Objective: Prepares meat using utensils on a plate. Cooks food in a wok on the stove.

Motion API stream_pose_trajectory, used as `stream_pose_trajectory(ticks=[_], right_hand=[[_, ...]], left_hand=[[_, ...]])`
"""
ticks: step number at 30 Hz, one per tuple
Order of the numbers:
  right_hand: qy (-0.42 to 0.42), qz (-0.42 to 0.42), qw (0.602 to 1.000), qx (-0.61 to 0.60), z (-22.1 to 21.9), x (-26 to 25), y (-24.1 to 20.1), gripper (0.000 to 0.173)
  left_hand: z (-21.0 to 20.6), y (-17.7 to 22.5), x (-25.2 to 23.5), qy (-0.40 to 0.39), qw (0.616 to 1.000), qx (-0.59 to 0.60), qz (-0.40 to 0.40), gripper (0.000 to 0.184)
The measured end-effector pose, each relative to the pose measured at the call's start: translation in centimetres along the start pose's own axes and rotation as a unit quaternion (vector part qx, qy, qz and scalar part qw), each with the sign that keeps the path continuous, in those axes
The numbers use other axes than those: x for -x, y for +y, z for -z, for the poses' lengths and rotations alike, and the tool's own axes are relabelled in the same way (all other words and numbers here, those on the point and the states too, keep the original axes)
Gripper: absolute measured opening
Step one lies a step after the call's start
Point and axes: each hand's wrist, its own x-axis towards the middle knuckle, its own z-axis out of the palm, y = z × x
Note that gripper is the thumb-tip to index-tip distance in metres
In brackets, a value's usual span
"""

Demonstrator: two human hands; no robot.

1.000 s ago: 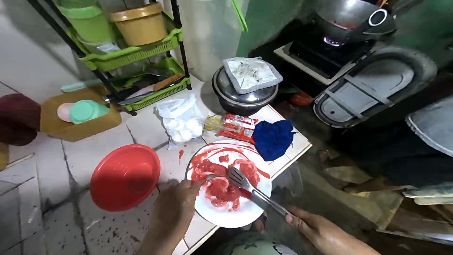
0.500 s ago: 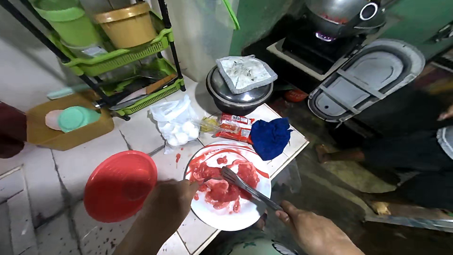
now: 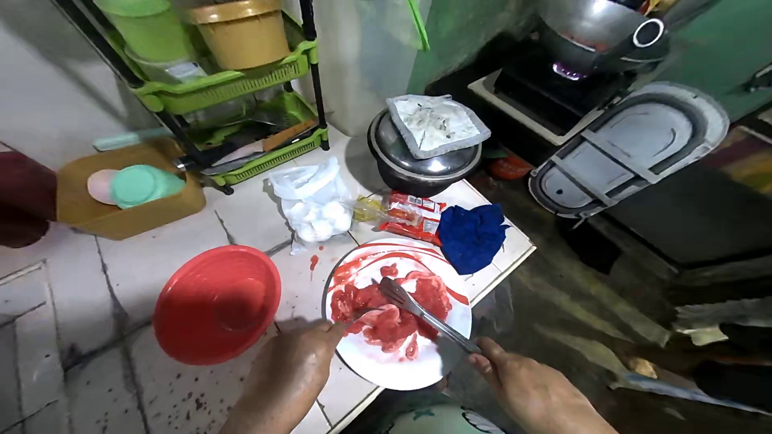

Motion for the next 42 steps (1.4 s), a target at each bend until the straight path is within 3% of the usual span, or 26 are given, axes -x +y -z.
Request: stream_pose_trajectory(ticks=[9, 14, 18, 25, 29, 35, 42], right_hand=[[0.004, -0.002, 1.0, -0.007, -0.2, -0.1, -0.1, 0.056], [0.01, 0.019, 0.999, -0.027, -0.1, -0.3, 0.7, 0.058], [0.036, 0.049, 0.997, -0.046, -0.7, -0.8, 2.1, 0.058], [0.013, 0.102, 0.99, -0.097, 0.1, -2.4, 4.5, 0.056], [-0.007, 0.116, 0.982, -0.15, -0.4, -3.3, 5.3, 0.053], [-0.039, 0.073, 0.99, -0.116, -0.1, -2.5, 3.9, 0.055], [-0.042, 0.032, 0.996, -0.076, 0.5, -1.3, 2.4, 0.058]], left_hand=[[-1.0, 0.9, 2.3, 0.003, 0.999, 0.041, 0.0, 0.034], [-1.5, 2.3, 3.4, 0.041, 0.996, 0.036, 0.065, 0.035], [0.8, 2.3, 2.2, 0.043, 0.992, 0.053, 0.109, 0.029], [1.1, 1.2, -2.7, 0.015, 1.0, 0.009, 0.014, 0.011], [1.6, -0.3, -4.1, 0.01, 0.999, 0.029, -0.043, 0.011], [4.5, -0.3, -7.2, -0.239, 0.971, -0.014, 0.022, 0.026], [4.9, -2.2, -9.3, -0.283, 0.958, 0.022, -0.047, 0.021]])
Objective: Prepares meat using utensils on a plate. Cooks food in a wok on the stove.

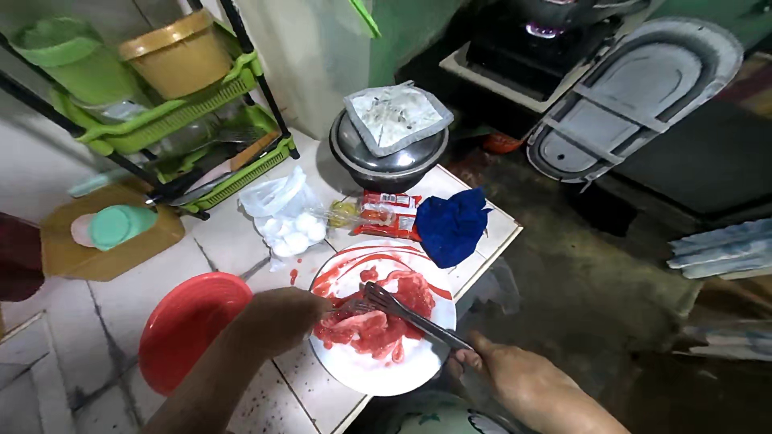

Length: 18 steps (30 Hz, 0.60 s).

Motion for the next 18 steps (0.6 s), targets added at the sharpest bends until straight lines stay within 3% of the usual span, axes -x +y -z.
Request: stream_pose_trajectory(ticks=[9, 18], right_hand=[[0.012, 0.001, 1.0, -0.005, -0.9, -0.4, -0.5, 0.058], [0.05, 0.012, 0.999, 0.002, -1.9, -1.1, -0.8, 0.057]], left_hand=[[-1.9, -2.1, 0.3, 0.005, 0.992, 0.119, -0.046, 0.026], [-4.4, -0.8, 2.7, 0.111, 0.991, 0.041, -0.06, 0.025]])
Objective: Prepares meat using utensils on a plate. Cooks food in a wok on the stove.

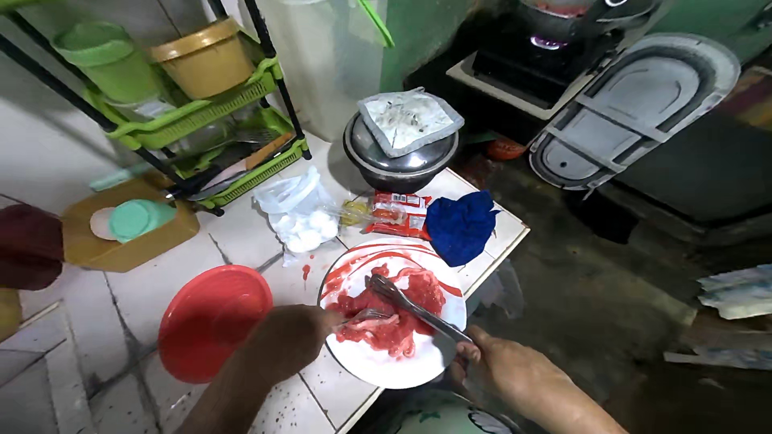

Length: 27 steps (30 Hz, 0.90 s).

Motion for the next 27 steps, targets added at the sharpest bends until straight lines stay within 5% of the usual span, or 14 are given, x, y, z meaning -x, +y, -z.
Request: stream_pose_trajectory(ticks=[6, 12, 18, 21, 27], right_hand=[[0.011, 0.008, 1.0, 0.003, 0.0, 0.1, -0.1, 0.058], [-0.016, 0.002, 1.0, -0.005, 0.4, 0.4, -0.1, 0.057], [0.021, 0.01, 1.0, 0.007, 0.2, 1.7, 0.6, 0.058], [0.041, 0.018, 0.999, 0.001, -0.1, 3.0, 1.6, 0.06], [0.001, -0.005, 1.0, 0.023, 0.3, 3.5, 1.5, 0.059]], left_hand=[[-2.4, 2.6, 2.6, 0.075, 0.997, -0.03, 0.013, 0.025], [-4.5, 5.4, 4.8, 0.055, 0.989, -0.017, 0.138, 0.024], [-5.0, 4.7, 6.4, 0.193, 0.974, 0.038, 0.112, 0.027], [-4.0, 5.3, 4.8, 0.166, 0.975, -0.01, 0.149, 0.024], [-5.0, 5.5, 3.0, 0.183, 0.976, -0.075, 0.092, 0.024]])
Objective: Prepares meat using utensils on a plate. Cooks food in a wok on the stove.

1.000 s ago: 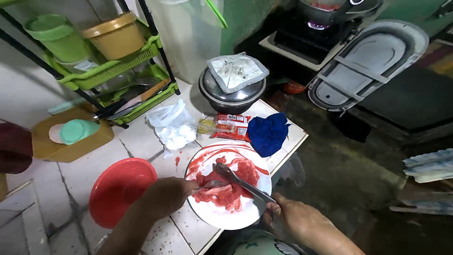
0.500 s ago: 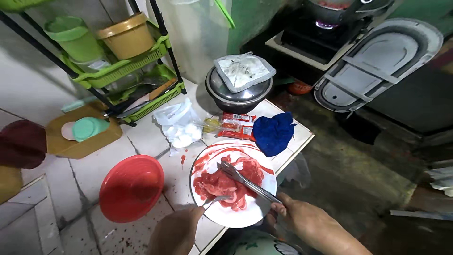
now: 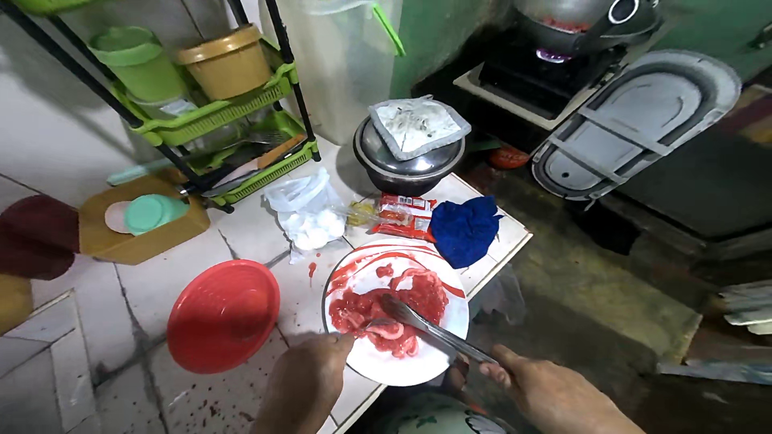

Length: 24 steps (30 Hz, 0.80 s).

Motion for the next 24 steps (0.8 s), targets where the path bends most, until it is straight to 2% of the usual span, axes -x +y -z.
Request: stream_pose_trajectory(ticks=[5, 10, 16, 21, 24], right_hand=[[0.0, -0.017, 1.0, -0.001, -0.4, -1.3, -1.5, 0.057], [0.028, -0.02, 0.999, 0.007, 0.0, -2.1, -1.6, 0.057], [0.047, 0.021, 0.998, -0.026, 0.5, -2.4, -0.2, 0.054], [0.087, 0.043, 0.994, -0.054, 0.1, 0.1, 2.3, 0.06], [0.05, 0.061, 0.996, -0.047, 0.0, 1.6, 3.4, 0.065]], left_hand=[[0.6, -0.1, 1.3, -0.065, 0.998, 0.001, 0.012, 0.023], [-0.4, 0.1, 3.3, -0.077, 0.996, 0.04, 0.029, 0.027], [-2.3, 0.9, 4.1, 0.009, 0.996, 0.049, 0.076, 0.024], [-0.1, 0.4, 5.1, 0.027, 0.983, 0.12, 0.137, 0.026], [0.3, -0.1, 4.7, 0.05, 0.975, 0.157, 0.151, 0.027]])
